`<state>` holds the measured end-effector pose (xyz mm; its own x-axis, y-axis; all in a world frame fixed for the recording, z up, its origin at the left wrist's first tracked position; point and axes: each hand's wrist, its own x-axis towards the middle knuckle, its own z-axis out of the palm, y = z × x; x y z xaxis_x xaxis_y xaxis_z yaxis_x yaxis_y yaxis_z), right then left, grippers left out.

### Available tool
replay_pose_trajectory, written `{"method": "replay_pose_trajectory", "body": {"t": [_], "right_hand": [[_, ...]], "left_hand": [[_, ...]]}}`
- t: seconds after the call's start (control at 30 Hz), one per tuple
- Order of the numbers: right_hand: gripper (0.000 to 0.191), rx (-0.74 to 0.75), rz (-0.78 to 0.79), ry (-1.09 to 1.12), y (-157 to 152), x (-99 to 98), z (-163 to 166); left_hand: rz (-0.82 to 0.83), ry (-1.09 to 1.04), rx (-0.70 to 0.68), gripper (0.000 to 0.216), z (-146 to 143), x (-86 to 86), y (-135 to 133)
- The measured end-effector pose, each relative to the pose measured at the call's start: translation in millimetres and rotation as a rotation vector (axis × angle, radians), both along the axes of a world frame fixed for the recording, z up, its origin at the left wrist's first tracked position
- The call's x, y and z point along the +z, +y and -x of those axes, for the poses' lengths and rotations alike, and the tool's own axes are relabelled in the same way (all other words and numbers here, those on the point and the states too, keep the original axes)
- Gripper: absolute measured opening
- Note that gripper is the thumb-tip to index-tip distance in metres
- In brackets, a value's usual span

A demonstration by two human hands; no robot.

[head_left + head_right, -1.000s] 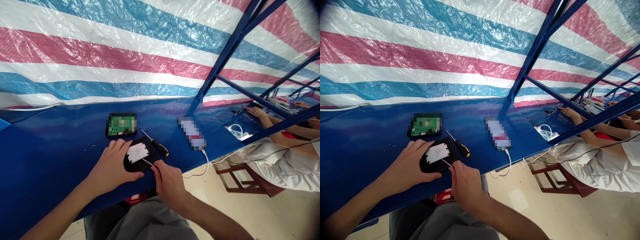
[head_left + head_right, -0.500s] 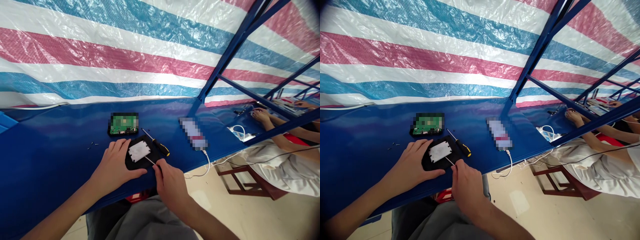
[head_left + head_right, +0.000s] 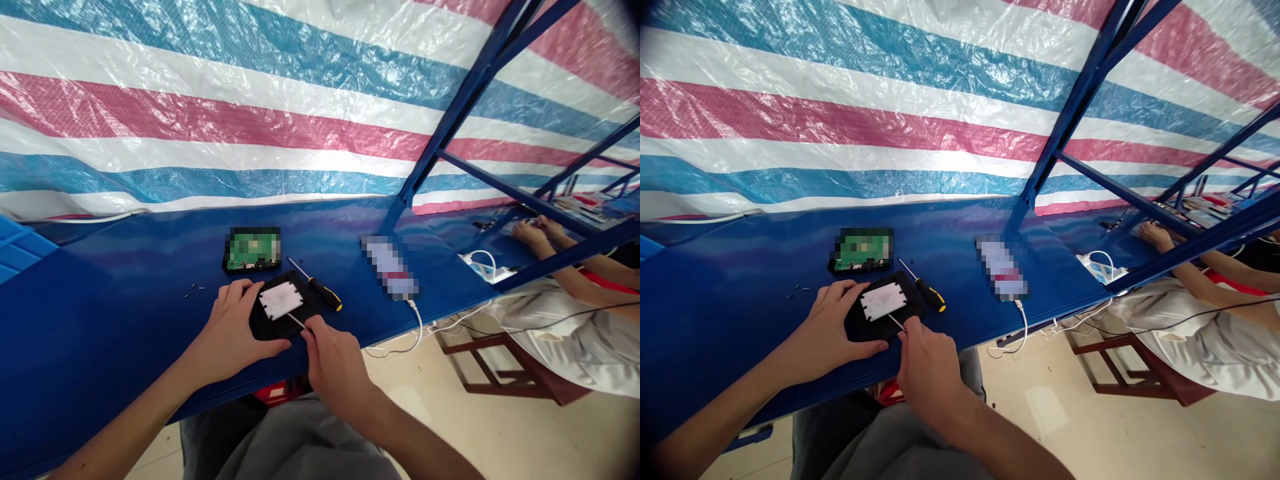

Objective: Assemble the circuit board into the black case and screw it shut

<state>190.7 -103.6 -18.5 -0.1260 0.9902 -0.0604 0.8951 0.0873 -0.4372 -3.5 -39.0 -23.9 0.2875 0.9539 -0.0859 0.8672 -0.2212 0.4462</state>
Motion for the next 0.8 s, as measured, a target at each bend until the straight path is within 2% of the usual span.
{"method": "replay_pose_trajectory", "body": {"t": [0.33,0.8], "right_hand": [[0.024,-0.049,-0.26,0.139,-4.1,-15.6,3.7],[0.023,-0.023,-0.275,0.209,-1.8,-13.5,-0.1]], "left_hand": [[-0.055,-0.031,-0.007,0.101,0.0,-3.8,-0.3],[-0.044,-0.017,-0.05,0.098,-1.2,-3.1,3.5]]}}
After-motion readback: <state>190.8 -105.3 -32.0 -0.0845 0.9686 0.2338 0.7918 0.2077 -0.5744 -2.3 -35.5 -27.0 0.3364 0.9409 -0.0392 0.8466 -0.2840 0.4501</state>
